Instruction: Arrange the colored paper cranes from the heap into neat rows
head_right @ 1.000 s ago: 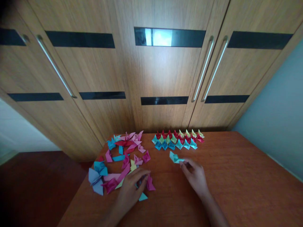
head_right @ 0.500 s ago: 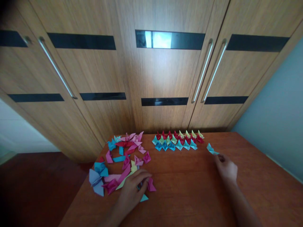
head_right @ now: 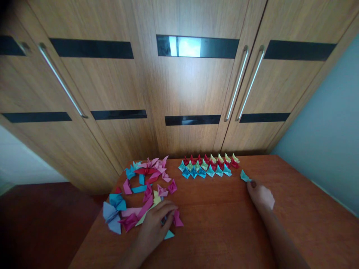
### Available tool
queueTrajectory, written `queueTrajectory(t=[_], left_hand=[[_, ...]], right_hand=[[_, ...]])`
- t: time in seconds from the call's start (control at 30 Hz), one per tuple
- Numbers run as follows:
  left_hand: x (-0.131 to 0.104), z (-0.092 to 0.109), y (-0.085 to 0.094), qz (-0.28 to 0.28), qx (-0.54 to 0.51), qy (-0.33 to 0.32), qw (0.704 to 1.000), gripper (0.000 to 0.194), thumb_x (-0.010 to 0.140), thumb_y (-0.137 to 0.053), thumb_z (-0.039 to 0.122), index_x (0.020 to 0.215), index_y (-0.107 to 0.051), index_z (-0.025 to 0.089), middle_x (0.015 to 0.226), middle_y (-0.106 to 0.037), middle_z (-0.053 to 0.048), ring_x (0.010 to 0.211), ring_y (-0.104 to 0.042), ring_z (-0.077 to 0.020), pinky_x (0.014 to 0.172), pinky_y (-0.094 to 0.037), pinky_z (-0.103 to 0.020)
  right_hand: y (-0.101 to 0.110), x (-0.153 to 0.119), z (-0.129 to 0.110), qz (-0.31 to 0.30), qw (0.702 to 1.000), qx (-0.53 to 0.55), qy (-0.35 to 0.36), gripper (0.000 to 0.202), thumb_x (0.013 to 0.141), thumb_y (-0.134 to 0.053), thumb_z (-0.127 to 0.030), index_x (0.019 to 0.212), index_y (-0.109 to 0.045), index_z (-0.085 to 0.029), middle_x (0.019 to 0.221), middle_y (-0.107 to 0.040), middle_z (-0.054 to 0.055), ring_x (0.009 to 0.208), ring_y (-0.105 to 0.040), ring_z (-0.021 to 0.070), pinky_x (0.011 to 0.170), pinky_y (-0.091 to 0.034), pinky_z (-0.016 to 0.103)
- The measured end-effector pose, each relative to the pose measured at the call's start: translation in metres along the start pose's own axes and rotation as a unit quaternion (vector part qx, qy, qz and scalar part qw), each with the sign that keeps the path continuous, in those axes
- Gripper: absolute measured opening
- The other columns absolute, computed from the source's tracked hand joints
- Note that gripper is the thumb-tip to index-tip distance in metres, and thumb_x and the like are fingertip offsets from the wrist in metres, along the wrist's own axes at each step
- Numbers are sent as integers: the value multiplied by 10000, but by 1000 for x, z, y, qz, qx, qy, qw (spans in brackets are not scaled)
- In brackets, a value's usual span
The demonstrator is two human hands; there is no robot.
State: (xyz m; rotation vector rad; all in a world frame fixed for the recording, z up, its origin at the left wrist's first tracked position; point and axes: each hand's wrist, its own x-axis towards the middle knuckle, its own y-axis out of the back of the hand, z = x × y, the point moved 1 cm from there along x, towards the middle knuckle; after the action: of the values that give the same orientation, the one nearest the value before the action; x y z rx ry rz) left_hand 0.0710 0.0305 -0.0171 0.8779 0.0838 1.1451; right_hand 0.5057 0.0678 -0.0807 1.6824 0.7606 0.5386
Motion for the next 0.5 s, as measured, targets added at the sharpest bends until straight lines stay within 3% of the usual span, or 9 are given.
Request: queueTrajectory(t=[0.5], left_hand=[[0, 4, 2, 1, 5, -3, 1000, 240, 879, -446, 127, 996, -631, 222, 954, -641, -44, 862, -610, -153, 779, -499, -266]], right_hand=[[-2, 7, -37, -22, 1000, -14, 13, 515, 851, -329, -554, 1142, -616, -241, 1004, -665, 159, 938, -634, 345, 729, -505, 423]])
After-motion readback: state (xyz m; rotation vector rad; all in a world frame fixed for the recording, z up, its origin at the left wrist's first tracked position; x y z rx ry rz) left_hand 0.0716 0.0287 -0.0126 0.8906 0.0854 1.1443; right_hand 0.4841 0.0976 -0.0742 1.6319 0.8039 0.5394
